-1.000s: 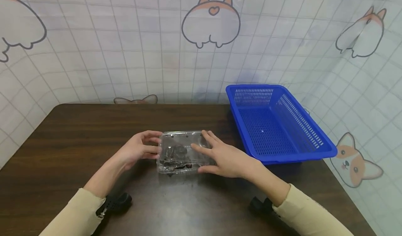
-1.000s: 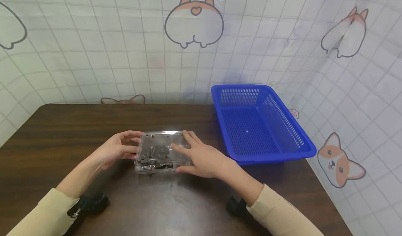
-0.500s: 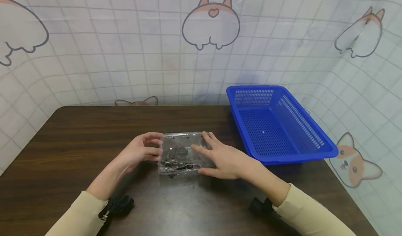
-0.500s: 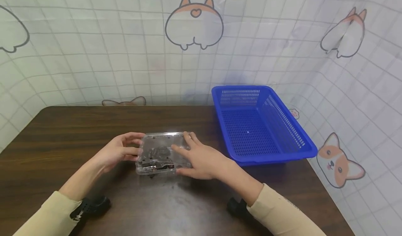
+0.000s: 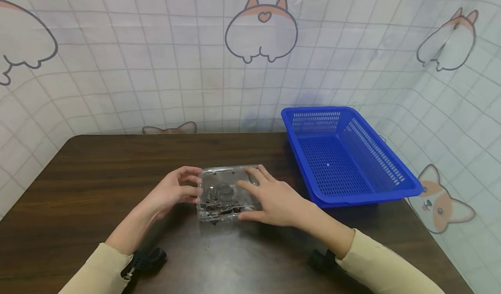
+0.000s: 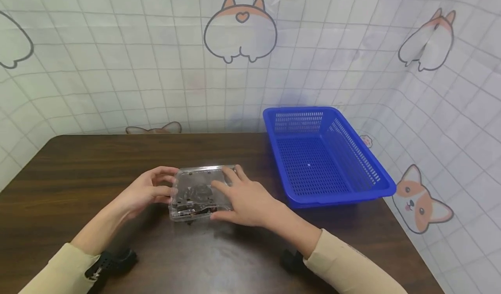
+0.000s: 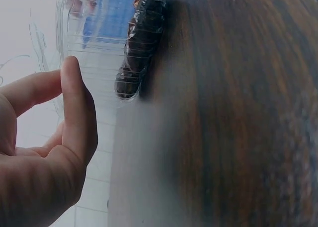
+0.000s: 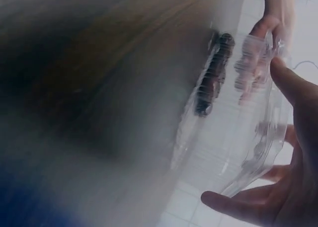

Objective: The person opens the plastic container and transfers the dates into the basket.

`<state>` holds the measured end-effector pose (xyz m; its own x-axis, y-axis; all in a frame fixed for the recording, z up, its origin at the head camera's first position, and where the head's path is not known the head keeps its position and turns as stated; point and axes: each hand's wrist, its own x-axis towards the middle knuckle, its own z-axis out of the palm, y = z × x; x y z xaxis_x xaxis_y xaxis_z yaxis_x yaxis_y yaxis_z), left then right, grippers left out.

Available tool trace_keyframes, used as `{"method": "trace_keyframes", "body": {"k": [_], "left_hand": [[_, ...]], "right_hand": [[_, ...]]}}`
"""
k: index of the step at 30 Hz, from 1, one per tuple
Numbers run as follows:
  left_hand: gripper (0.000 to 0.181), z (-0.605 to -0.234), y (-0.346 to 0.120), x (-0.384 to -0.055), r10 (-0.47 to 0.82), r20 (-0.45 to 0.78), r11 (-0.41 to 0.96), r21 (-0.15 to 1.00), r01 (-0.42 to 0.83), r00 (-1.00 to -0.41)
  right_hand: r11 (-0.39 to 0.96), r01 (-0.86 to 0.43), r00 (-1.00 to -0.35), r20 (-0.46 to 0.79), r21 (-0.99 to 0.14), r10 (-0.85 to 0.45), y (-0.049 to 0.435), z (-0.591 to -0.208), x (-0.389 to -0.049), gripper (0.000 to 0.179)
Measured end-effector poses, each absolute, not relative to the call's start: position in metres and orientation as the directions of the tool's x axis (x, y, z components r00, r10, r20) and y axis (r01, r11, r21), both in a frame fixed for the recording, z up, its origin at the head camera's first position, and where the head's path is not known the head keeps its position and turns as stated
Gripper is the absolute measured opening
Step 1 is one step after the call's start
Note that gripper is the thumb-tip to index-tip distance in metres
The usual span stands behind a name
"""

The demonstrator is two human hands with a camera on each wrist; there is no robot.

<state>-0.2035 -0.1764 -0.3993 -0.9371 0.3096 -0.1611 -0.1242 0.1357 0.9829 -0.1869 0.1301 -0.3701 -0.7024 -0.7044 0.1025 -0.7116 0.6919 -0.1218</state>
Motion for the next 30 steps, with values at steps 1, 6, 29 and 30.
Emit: {"method": "trace_keyframes", "body": {"k": [1,6,29,30], "left_hand": [[0.062,-0.399,-0.176,-0.204,0.311,-0.158,0.136,0.983,-0.12,-0.937],[0.062,-0.398,-0.174,-0.204,0.314,-0.156,0.141,0.983,-0.116,-0.937],[0.061,-0.398,-0.172,-0.208,0.304,-0.166,0.127,0.983,-0.133,-0.938],[0.061,-0.398,-0.172,-0.208,0.304,-0.166,0.125,0.983,-0.133,-0.938]], "right_hand": [[0.697,-0.707,-0.707,0.117,-0.117,-0.697,0.129,-0.37,-0.187,0.074],[0.724,-0.684,-0.729,0.137,-0.094,-0.671,0.123,-0.368,-0.186,0.073],[0.798,-0.603,-0.796,0.055,-0.001,-0.602,0.102,-0.361,-0.186,0.101],[0.798,-0.602,-0.798,0.048,0.0,-0.601,0.102,-0.36,-0.186,0.101]]}}
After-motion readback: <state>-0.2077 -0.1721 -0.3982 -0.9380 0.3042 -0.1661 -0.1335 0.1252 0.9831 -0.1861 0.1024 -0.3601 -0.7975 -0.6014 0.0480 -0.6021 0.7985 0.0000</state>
